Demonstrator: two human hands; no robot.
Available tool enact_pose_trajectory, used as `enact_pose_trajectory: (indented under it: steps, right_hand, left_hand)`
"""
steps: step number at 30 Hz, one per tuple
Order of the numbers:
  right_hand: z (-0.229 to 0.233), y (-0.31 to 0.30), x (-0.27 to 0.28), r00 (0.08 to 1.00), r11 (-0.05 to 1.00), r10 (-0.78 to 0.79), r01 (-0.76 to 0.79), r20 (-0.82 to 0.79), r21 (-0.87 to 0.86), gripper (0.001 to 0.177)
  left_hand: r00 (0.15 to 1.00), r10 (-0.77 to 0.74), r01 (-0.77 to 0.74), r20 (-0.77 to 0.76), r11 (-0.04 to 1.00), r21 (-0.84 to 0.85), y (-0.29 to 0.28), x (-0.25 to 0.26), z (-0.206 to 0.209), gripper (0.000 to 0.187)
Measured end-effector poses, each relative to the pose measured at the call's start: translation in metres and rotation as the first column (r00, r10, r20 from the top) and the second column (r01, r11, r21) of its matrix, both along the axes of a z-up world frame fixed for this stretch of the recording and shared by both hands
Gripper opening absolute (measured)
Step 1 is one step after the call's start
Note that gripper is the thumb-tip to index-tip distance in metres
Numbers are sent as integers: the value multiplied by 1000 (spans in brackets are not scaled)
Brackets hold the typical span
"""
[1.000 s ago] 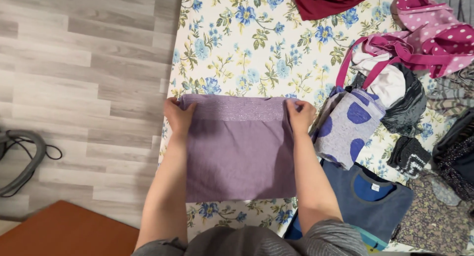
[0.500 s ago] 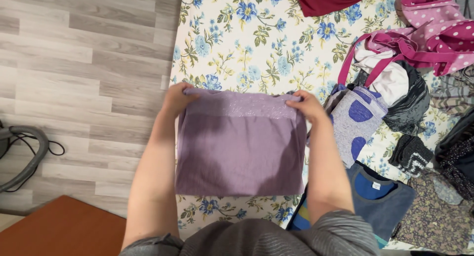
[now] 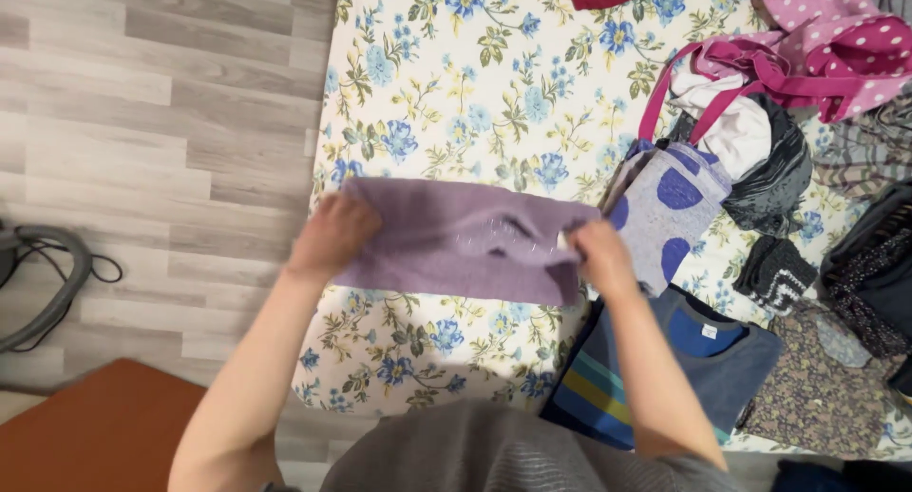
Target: Folding various laundry items including a tank top, sweater, shorts, and cloth on a bed.
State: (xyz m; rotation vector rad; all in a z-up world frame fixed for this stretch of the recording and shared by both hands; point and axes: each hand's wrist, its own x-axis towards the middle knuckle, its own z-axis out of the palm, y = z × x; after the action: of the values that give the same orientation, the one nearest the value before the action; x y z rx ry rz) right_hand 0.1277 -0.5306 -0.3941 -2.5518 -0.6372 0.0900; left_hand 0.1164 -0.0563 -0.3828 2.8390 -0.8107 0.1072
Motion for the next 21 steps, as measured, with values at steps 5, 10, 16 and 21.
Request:
enact_pose_trajectory:
  steps: [5, 10, 16, 21]
  right_hand:
    - [-34, 9, -90, 997, 997, 29, -34, -72, -75, 22]
    - [-55, -8, -113, 934, 973, -79, -3, -348, -230, 30]
    - [-3, 51, -72, 969, 988, -155, 151, -192, -32, 60]
    - [-63, 138, -64, 986, 983, -163, 161, -22, -86, 71]
  left_hand:
    - [981, -6, 38, -192, 985, 165, -1, -88, -69, 13]
    - [899, 322, -229, -296, 923, 309, -6, -124, -104, 21]
    - [928, 373, -372, -17, 927, 43, -67, -80, -53, 32]
    - [965, 215, -225, -149, 973, -51, -139, -56, -97, 52]
